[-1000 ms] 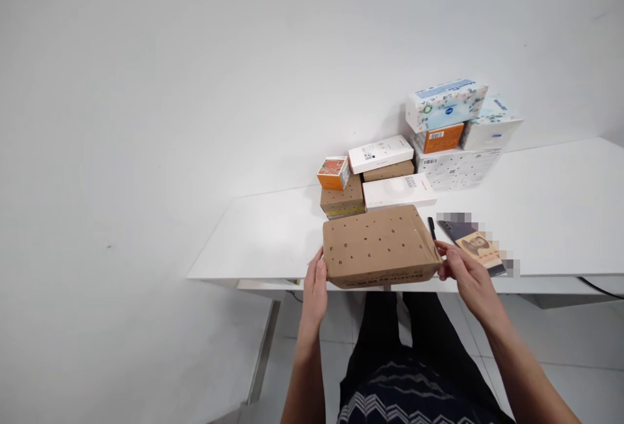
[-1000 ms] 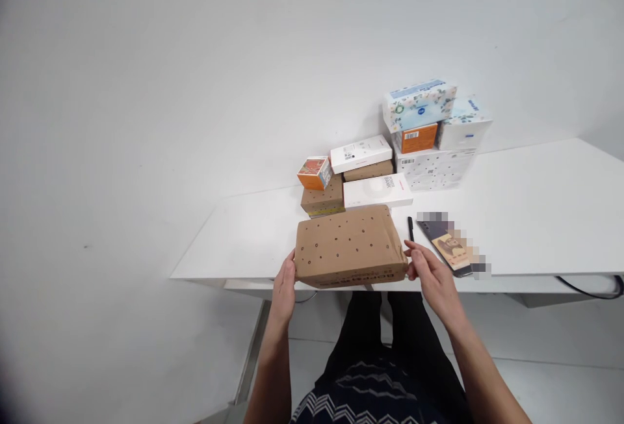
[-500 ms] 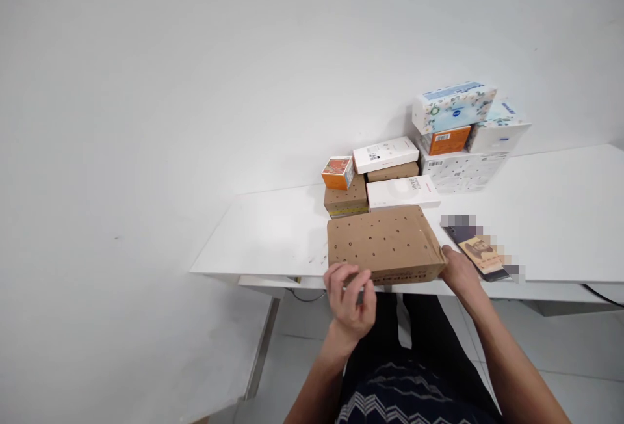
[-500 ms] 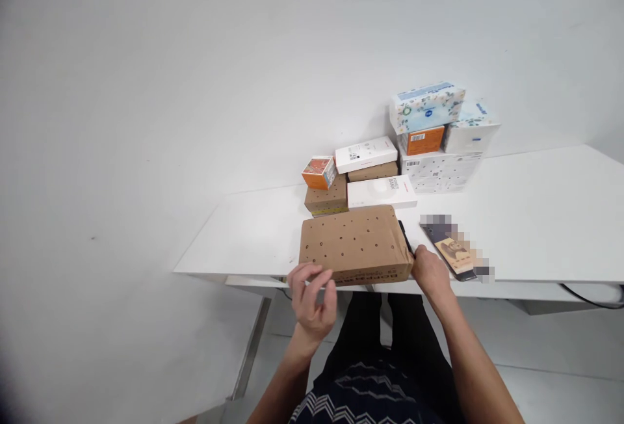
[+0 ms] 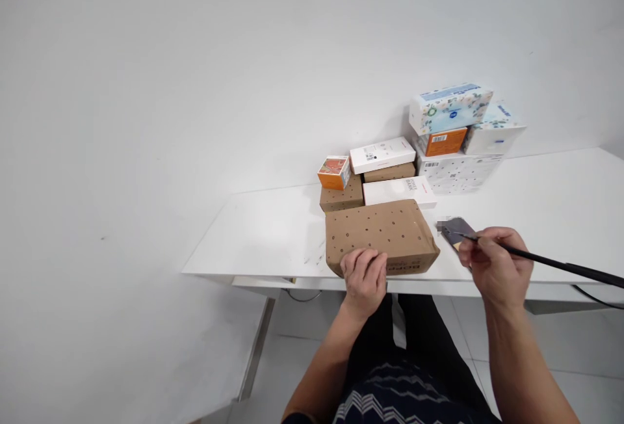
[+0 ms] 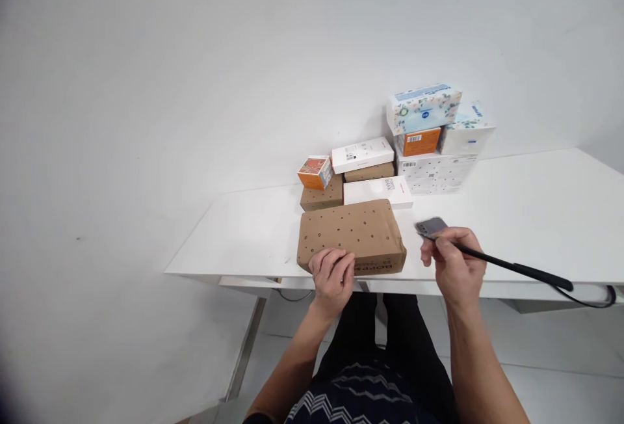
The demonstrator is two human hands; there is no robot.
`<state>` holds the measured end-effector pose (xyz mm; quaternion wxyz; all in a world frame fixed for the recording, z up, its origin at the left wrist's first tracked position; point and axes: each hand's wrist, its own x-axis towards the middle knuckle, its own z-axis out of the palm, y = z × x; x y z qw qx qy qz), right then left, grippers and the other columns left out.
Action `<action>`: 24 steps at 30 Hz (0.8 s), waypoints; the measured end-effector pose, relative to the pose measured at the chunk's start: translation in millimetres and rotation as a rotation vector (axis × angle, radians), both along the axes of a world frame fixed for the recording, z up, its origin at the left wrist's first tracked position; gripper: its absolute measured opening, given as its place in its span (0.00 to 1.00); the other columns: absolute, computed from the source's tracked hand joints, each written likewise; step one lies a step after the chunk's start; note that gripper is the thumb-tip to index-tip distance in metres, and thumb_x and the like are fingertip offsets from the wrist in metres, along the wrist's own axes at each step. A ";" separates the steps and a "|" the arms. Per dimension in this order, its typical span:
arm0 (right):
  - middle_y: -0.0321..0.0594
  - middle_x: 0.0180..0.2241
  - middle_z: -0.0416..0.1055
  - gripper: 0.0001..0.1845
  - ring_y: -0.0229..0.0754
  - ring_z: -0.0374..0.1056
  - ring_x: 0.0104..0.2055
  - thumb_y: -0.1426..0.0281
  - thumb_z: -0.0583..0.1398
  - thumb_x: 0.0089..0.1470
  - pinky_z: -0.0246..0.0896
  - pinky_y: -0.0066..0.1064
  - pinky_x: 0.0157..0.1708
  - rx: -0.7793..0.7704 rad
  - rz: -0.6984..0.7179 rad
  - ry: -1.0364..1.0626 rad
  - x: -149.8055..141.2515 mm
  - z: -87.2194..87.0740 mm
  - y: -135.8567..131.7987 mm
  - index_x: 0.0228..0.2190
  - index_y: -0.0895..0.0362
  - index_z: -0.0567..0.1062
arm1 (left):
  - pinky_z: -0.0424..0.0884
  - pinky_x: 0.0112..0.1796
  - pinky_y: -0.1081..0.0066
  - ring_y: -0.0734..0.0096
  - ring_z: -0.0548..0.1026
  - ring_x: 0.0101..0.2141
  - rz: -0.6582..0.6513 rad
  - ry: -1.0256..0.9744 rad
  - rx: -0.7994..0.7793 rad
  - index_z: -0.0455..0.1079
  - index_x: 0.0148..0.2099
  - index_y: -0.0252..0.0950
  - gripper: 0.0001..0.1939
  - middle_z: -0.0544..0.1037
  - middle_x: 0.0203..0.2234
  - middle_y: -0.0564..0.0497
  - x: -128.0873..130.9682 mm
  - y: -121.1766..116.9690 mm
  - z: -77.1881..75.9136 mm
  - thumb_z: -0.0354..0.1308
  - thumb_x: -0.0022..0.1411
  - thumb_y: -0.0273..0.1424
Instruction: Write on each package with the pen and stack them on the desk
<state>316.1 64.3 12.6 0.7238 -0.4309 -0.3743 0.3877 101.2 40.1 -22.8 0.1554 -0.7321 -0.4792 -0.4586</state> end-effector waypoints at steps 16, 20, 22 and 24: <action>0.33 0.21 0.63 0.12 0.35 0.59 0.24 0.67 0.51 0.59 0.54 0.27 0.26 0.125 0.368 -0.888 -58.2 25.5 20.0 0.24 0.55 0.66 | 0.60 0.45 0.62 0.64 0.69 0.41 0.073 0.028 -0.044 0.74 0.43 0.40 0.11 0.76 0.34 0.48 7.8 1.9 3.4 0.59 0.57 0.28; 0.34 0.22 0.65 0.12 0.37 0.61 0.25 0.66 0.51 0.59 0.55 0.29 0.27 0.110 0.379 -0.945 -58.0 23.5 20.9 0.26 0.55 0.68 | 0.60 0.45 0.62 0.63 0.69 0.41 0.078 0.031 -0.044 0.74 0.43 0.40 0.10 0.76 0.34 0.47 8.9 1.3 4.7 0.58 0.57 0.28; 0.35 0.22 0.66 0.12 0.37 0.61 0.26 0.65 0.51 0.60 0.55 0.29 0.28 0.109 0.369 -0.971 -59.1 22.4 21.9 0.27 0.55 0.68 | 0.60 0.45 0.62 0.64 0.69 0.41 0.084 0.032 -0.051 0.74 0.43 0.40 0.10 0.76 0.34 0.47 9.1 1.2 5.3 0.58 0.58 0.28; 0.35 0.22 0.66 0.13 0.37 0.61 0.25 0.65 0.51 0.60 0.54 0.29 0.27 0.115 0.361 -0.998 -60.2 22.0 22.7 0.26 0.55 0.68 | 0.60 0.45 0.62 0.64 0.69 0.41 0.085 0.031 -0.050 0.74 0.43 0.40 0.10 0.76 0.34 0.48 9.1 1.3 5.8 0.58 0.58 0.28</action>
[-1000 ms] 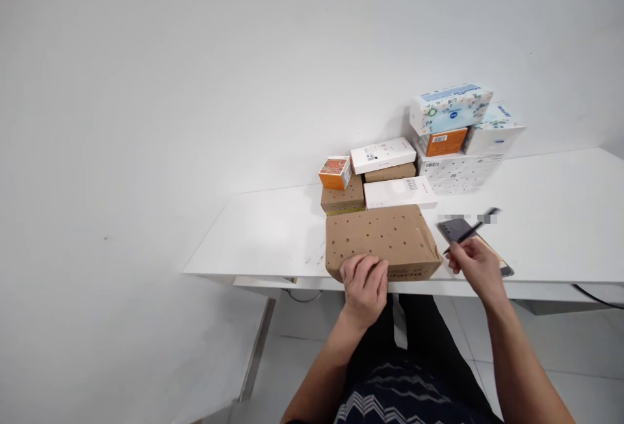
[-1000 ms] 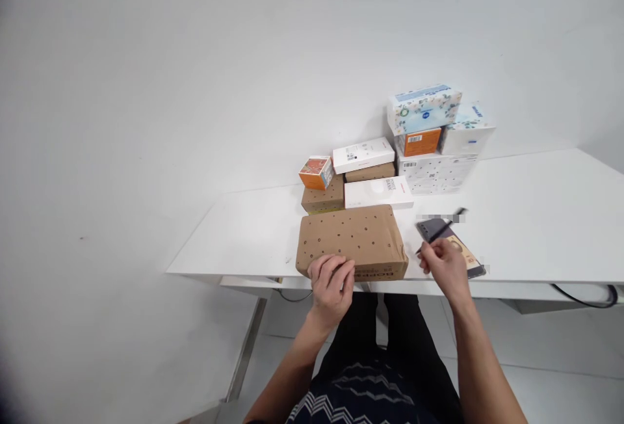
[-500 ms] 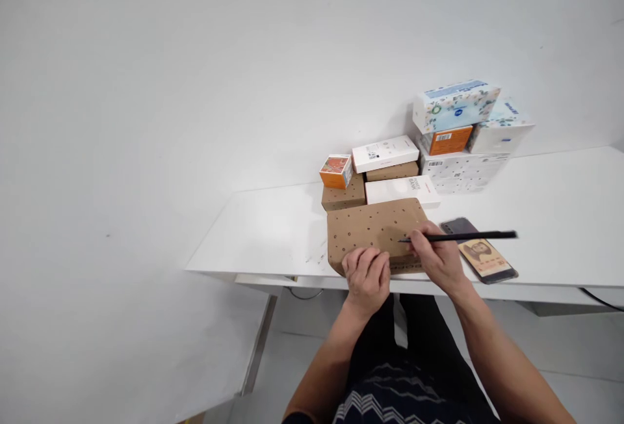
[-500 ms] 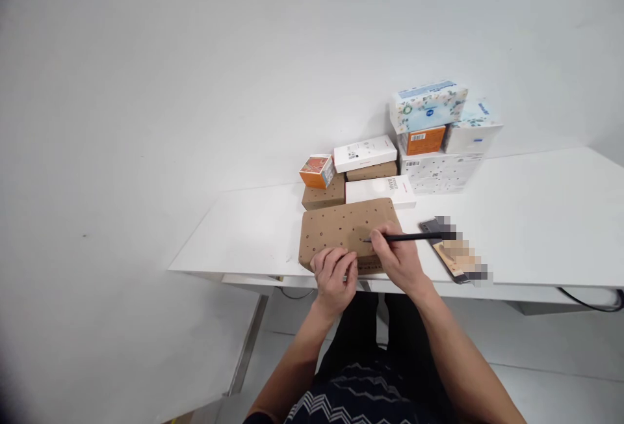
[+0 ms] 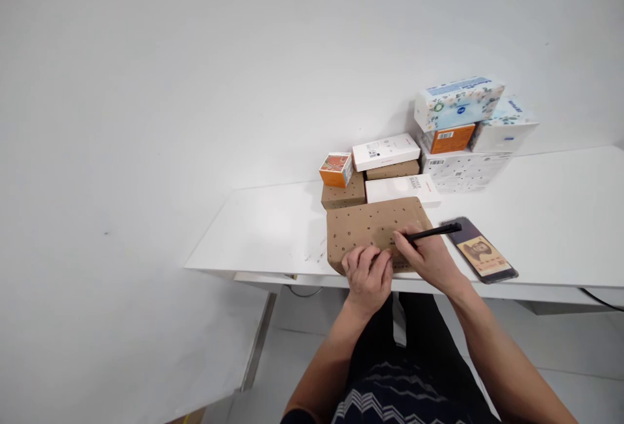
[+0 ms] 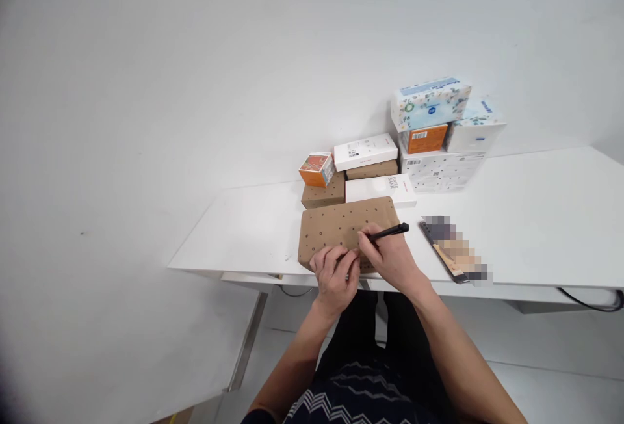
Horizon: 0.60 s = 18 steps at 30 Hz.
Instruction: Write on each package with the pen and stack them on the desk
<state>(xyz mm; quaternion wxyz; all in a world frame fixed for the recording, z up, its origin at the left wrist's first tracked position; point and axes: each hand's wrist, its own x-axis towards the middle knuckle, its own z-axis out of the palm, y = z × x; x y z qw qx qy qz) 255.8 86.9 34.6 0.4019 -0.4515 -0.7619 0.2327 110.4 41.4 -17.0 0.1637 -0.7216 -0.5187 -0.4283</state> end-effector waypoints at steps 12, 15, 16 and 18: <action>0.35 0.21 0.65 0.13 0.38 0.62 0.25 0.65 0.51 0.59 0.54 0.29 0.27 -0.007 0.029 -0.034 0.5 3.1 1.9 0.25 0.55 0.66 | 0.60 0.45 0.62 0.64 0.69 0.41 0.003 -0.002 0.000 0.74 0.43 0.41 0.10 0.76 0.34 0.48 0.0 0.4 -1.5 0.57 0.58 0.28; 0.34 0.21 0.65 0.13 0.37 0.62 0.25 0.65 0.51 0.59 0.55 0.29 0.27 -0.028 0.045 -0.013 1.9 0.9 2.1 0.26 0.55 0.67 | 0.60 0.44 0.62 0.64 0.69 0.41 0.003 0.004 0.006 0.74 0.42 0.40 0.09 0.76 0.34 0.47 -0.1 0.9 -1.3 0.58 0.58 0.28; 0.34 0.21 0.65 0.13 0.37 0.62 0.25 0.64 0.51 0.59 0.55 0.29 0.27 -0.034 0.032 0.011 2.3 0.0 1.5 0.26 0.55 0.67 | 0.60 0.44 0.62 0.64 0.69 0.41 0.000 0.005 0.007 0.74 0.42 0.40 0.09 0.76 0.34 0.47 -0.2 0.9 -0.9 0.58 0.58 0.28; 0.34 0.20 0.64 0.14 0.37 0.61 0.24 0.64 0.51 0.59 0.55 0.29 0.26 -0.051 -0.032 0.104 3.2 -1.0 -1.0 0.24 0.55 0.67 | 0.60 0.45 0.62 0.63 0.69 0.41 -0.006 0.005 0.007 0.74 0.42 0.40 0.09 0.76 0.34 0.48 -0.3 0.9 -0.1 0.58 0.58 0.28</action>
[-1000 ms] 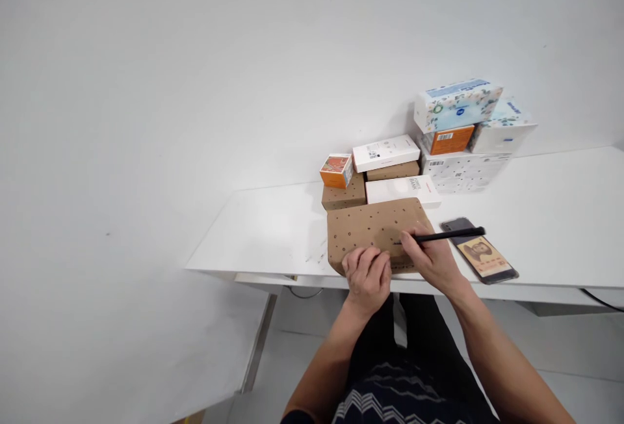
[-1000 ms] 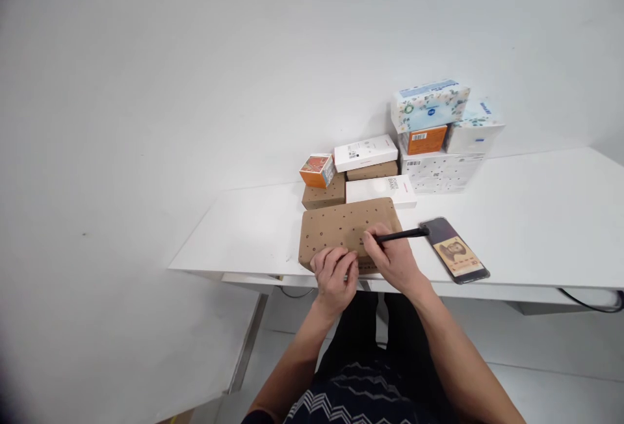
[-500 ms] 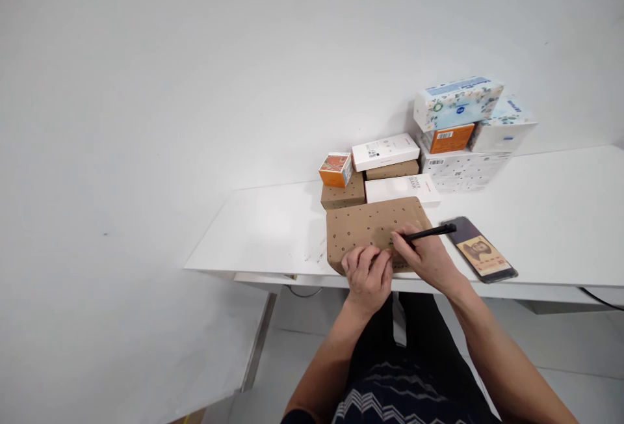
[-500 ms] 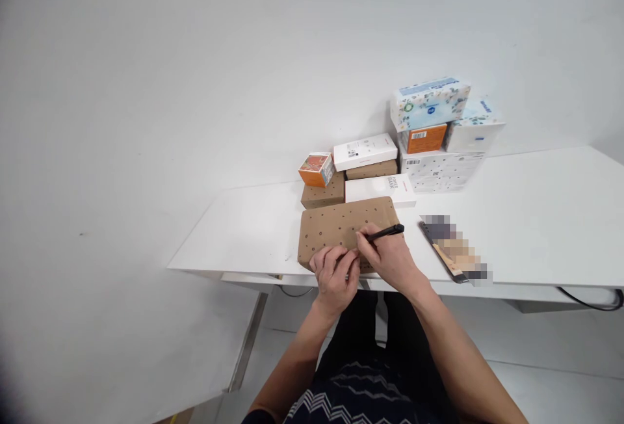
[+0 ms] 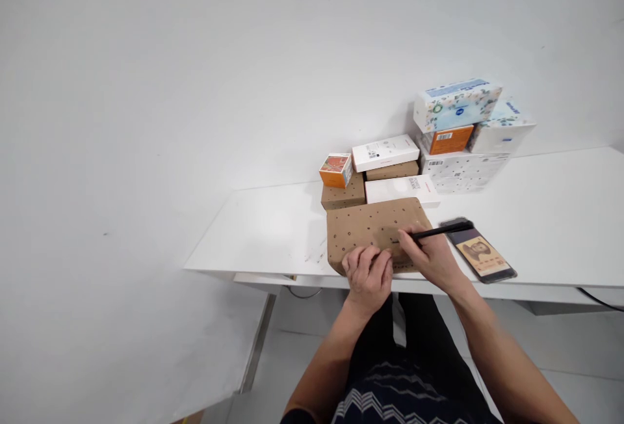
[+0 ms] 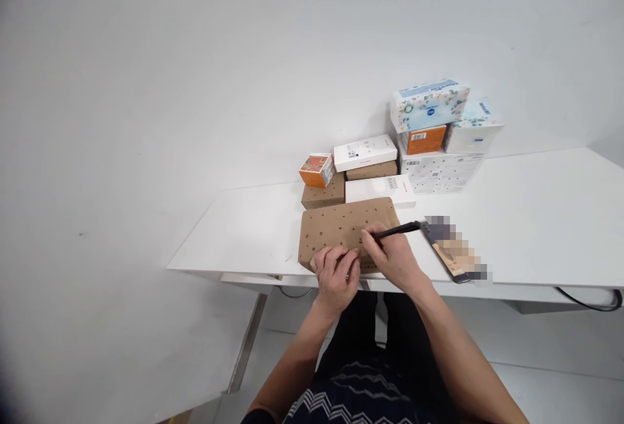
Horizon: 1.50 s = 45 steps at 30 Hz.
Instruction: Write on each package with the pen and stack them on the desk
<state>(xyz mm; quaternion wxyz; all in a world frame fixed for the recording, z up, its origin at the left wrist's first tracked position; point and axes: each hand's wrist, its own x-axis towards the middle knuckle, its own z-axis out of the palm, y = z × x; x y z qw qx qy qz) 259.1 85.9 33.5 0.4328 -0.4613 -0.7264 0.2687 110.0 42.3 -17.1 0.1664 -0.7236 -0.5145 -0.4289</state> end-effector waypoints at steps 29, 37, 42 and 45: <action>0.55 0.43 0.69 0.24 0.56 0.64 0.46 0.58 0.52 0.55 0.59 0.42 0.40 -0.363 -0.602 -0.607 81.7 -111.2 10.9 0.47 0.61 0.71 | 0.60 0.44 0.63 0.64 0.68 0.40 -0.005 0.010 0.062 0.74 0.42 0.39 0.10 0.74 0.33 0.48 0.2 1.3 -3.0 0.60 0.56 0.27; 0.56 0.58 0.55 0.35 0.60 0.50 0.59 0.49 0.52 0.53 0.47 0.52 0.52 -0.393 -0.747 -0.729 106.2 -125.8 12.3 0.56 0.55 0.63 | 0.60 0.45 0.63 0.65 0.69 0.40 -0.012 0.001 0.118 0.74 0.42 0.39 0.11 0.74 0.33 0.48 0.7 5.3 -7.2 0.61 0.54 0.26; 0.53 0.55 0.60 0.32 0.61 0.54 0.55 0.52 0.50 0.53 0.51 0.51 0.50 -0.421 -0.728 -0.709 106.4 -121.6 13.7 0.54 0.55 0.67 | 0.60 0.45 0.62 0.64 0.69 0.40 -0.013 -0.002 0.122 0.74 0.42 0.39 0.12 0.75 0.33 0.48 0.5 5.0 -9.1 0.61 0.54 0.26; 0.54 0.54 0.62 0.33 0.63 0.56 0.54 0.51 0.52 0.51 0.53 0.52 0.48 -0.449 -0.719 -0.683 104.4 -113.9 6.9 0.54 0.56 0.67 | 0.60 0.45 0.62 0.65 0.69 0.41 -0.012 -0.001 0.114 0.74 0.43 0.40 0.12 0.75 0.33 0.49 -0.3 4.2 -9.8 0.61 0.54 0.26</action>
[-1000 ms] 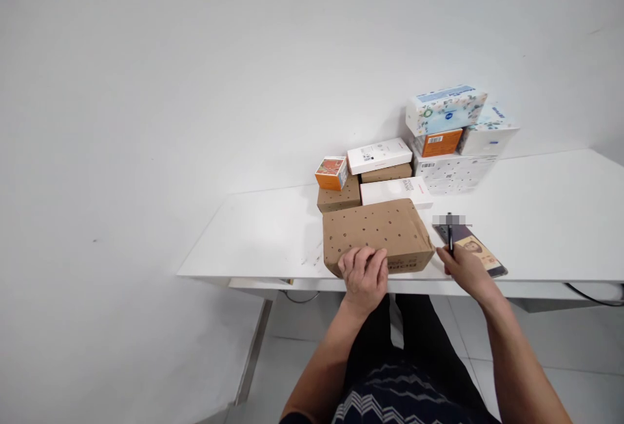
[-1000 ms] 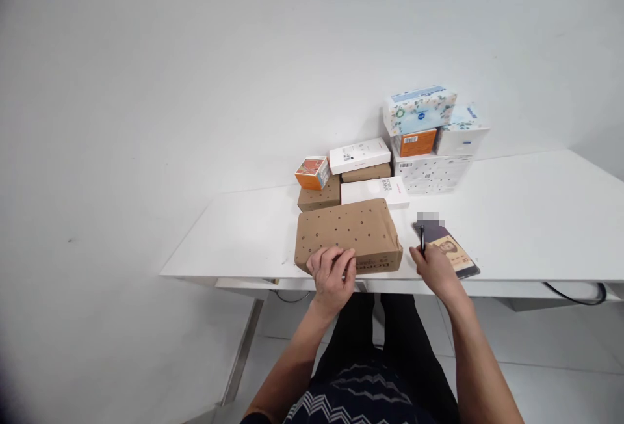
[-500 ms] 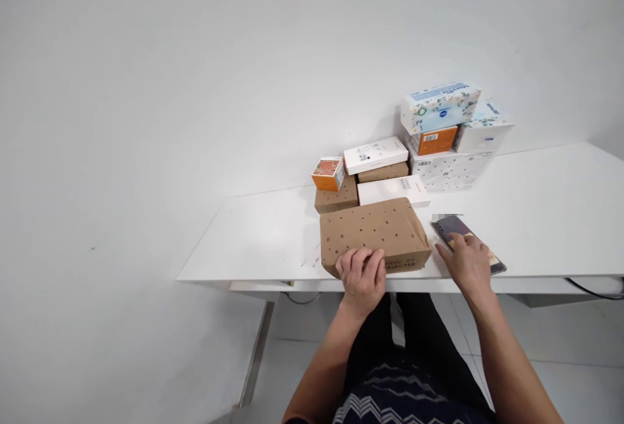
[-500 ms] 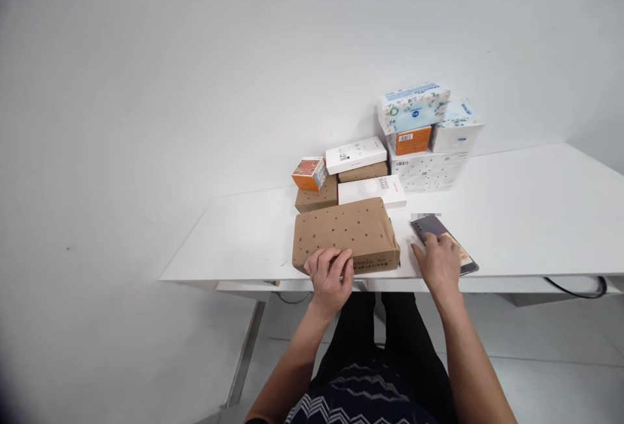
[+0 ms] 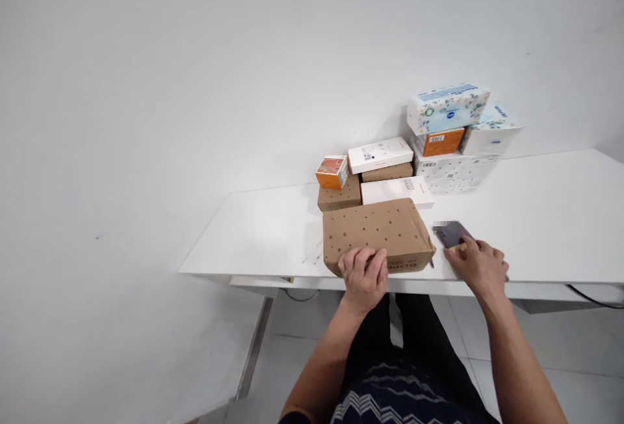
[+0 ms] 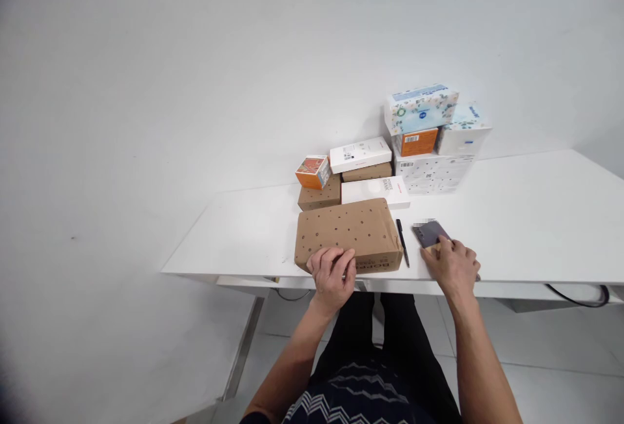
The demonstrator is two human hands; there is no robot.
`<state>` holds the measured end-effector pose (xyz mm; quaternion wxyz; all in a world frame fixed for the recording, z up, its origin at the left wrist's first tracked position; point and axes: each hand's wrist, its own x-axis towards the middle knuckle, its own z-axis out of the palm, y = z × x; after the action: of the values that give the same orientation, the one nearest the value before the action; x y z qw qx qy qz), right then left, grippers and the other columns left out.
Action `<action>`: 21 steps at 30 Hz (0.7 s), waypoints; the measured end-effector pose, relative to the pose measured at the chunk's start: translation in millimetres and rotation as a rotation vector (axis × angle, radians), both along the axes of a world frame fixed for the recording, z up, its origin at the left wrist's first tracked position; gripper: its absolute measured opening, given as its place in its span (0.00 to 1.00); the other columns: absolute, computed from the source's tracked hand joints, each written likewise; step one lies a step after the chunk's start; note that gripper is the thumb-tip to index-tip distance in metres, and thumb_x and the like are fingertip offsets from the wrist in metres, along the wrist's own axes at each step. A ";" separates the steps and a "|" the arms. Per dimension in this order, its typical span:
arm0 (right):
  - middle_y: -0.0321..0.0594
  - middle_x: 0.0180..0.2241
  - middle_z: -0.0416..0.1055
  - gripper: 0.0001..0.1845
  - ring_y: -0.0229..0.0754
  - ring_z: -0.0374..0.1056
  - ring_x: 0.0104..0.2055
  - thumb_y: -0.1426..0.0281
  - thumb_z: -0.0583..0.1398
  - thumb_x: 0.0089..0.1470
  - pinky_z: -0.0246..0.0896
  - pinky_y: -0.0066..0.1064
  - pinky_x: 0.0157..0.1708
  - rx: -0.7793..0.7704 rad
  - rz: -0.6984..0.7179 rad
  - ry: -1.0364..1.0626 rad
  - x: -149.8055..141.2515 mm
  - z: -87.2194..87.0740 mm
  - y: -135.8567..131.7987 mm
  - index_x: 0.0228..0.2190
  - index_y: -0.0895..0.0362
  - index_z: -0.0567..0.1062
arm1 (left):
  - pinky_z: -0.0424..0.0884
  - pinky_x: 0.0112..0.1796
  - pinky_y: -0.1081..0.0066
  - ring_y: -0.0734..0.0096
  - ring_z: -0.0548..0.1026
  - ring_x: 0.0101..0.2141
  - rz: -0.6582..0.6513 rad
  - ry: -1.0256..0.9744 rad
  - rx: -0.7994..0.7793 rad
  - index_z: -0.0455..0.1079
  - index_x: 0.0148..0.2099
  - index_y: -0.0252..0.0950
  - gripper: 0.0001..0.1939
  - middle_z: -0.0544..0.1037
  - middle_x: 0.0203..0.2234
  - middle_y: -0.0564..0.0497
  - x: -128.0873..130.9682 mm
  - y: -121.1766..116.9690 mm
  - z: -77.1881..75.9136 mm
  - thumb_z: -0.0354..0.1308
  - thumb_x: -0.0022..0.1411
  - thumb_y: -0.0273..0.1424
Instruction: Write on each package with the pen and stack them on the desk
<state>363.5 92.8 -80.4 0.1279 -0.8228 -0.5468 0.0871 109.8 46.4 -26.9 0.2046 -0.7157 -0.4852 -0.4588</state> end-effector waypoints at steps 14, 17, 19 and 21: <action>0.47 0.43 0.74 0.32 0.51 0.71 0.43 0.48 0.55 0.47 0.68 0.45 0.39 0.270 -0.243 1.570 7.2 56.5 -65.1 0.49 0.52 0.71 | 0.60 0.45 0.62 0.64 0.69 0.40 0.004 0.003 0.024 0.74 0.42 0.39 0.12 0.75 0.33 0.48 1.1 1.3 -0.9 0.62 0.53 0.27; 0.45 0.45 0.73 0.31 0.49 0.71 0.41 0.46 0.51 0.50 0.69 0.42 0.35 0.345 -0.223 1.948 -18.9 83.3 -81.8 0.51 0.47 0.70 | 0.60 0.45 0.62 0.64 0.69 0.40 0.010 0.007 0.035 0.74 0.42 0.39 0.12 0.75 0.33 0.48 1.3 2.3 -0.6 0.62 0.53 0.27; 0.45 0.43 0.75 0.32 0.47 0.71 0.38 0.45 0.51 0.50 0.69 0.40 0.33 0.265 -0.191 2.136 -37.9 95.1 -91.2 0.51 0.46 0.70 | 0.60 0.45 0.62 0.64 0.69 0.40 0.017 0.014 0.041 0.74 0.42 0.39 0.12 0.75 0.33 0.48 1.5 2.7 -0.9 0.61 0.53 0.27; 0.46 0.40 0.76 0.32 0.46 0.71 0.36 0.44 0.52 0.49 0.69 0.38 0.31 0.082 -0.126 2.305 -56.7 102.4 -98.3 0.48 0.49 0.73 | 0.60 0.45 0.62 0.64 0.69 0.40 0.024 0.024 0.046 0.73 0.42 0.39 0.12 0.74 0.33 0.48 1.4 2.6 -1.3 0.61 0.53 0.28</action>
<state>306.8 -5.5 22.1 0.5817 -0.2761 -0.0658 0.7623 111.2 49.1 -28.2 0.2324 -0.7104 -0.4804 -0.4587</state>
